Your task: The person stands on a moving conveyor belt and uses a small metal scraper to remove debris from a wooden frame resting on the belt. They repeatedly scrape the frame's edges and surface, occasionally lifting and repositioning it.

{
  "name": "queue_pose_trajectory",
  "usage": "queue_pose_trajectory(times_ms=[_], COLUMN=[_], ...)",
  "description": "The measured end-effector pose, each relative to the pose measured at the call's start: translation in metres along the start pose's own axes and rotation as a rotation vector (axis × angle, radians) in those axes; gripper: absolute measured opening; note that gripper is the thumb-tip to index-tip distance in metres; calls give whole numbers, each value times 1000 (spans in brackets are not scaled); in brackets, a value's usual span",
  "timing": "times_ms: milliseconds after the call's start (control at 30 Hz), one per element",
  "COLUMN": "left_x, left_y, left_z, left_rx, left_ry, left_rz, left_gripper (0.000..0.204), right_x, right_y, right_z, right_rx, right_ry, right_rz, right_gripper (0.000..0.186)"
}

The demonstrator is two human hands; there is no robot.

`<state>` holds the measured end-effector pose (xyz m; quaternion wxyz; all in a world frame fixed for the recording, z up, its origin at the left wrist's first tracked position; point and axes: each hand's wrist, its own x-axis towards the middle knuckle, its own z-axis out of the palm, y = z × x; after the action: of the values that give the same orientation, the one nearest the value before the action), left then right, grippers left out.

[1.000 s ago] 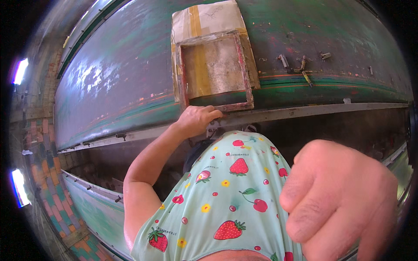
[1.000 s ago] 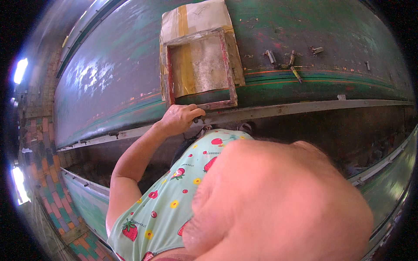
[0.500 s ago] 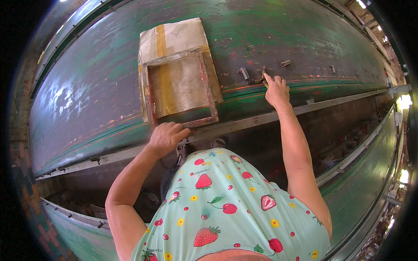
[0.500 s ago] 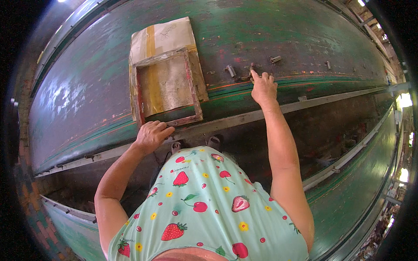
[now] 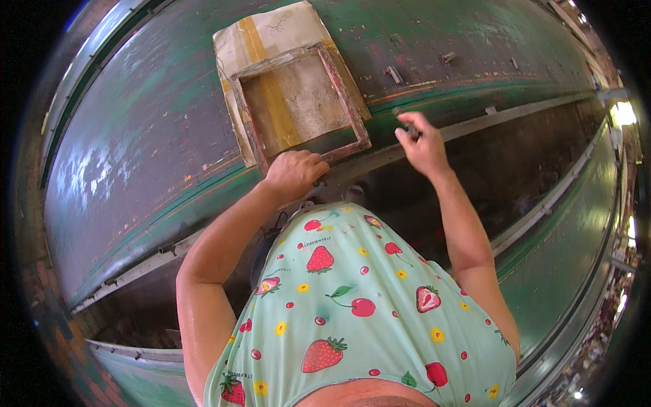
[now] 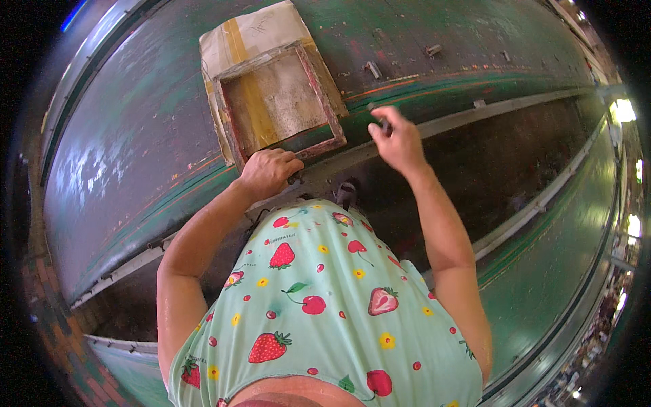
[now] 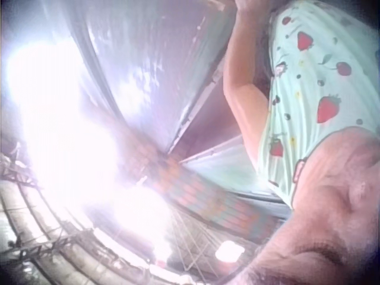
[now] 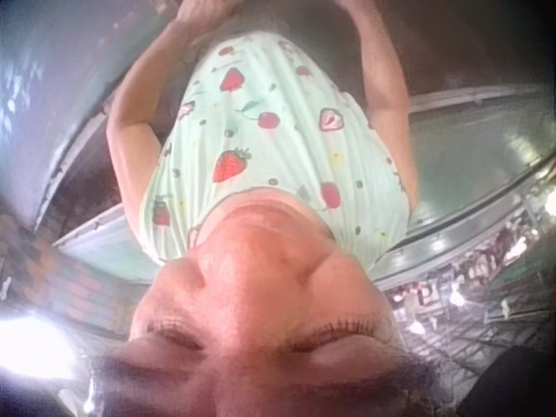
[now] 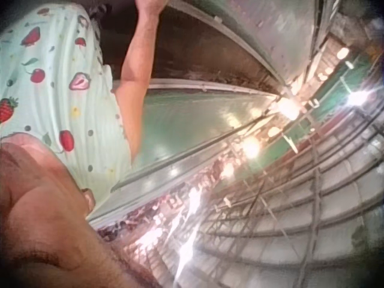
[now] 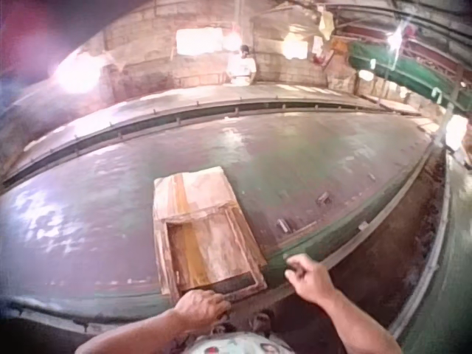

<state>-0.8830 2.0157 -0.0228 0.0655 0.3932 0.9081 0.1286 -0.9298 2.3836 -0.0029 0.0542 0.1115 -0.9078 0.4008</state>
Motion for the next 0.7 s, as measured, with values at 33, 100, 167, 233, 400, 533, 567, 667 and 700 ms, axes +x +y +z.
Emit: queue_pose_trajectory(times_ms=[33, 100, 167, 233, 400, 533, 567, 667, 700], left_x=[1, 1, 1, 2, 4, 6, 6, 6, 6], left_y=[-2, -5, -6, -7, -7, -6, -6, -5, -5], left_z=[0, 0, 2, 4, 7, 4, 4, 4, 4], left_rx=[3, 5, 3, 1, 6, -20, -13, 5, 11], left_ry=[8, 9, 33, 66, 81, 72, 74, 77, 78], left_rz=[23, 49, 74, 93, 113, 118, 124, 129, 128], left_gripper=[38, 35, 32, 30, 25, 22, 22, 19, 16], right_x=[-27, -73, -106, -128, -149, -149, -149, -150, -152], right_y=[-18, -51, -74, -88, -105, -115, -117, -119, -118], right_z=[9, 30, 52, 72, 113, 128, 131, 141, 145], right_rx=[45, 71, -8, -68, -180, -292, -334, -461, -471], right_ry=[-13, -4, -16, -54, 31, 47, 39, 92, 133], right_rz=[8, -90, -177, -154, -142, -123, -109, -179, -174], right_gripper=[33, 32, 32, 29, 25, 24, 24, 27, 26])
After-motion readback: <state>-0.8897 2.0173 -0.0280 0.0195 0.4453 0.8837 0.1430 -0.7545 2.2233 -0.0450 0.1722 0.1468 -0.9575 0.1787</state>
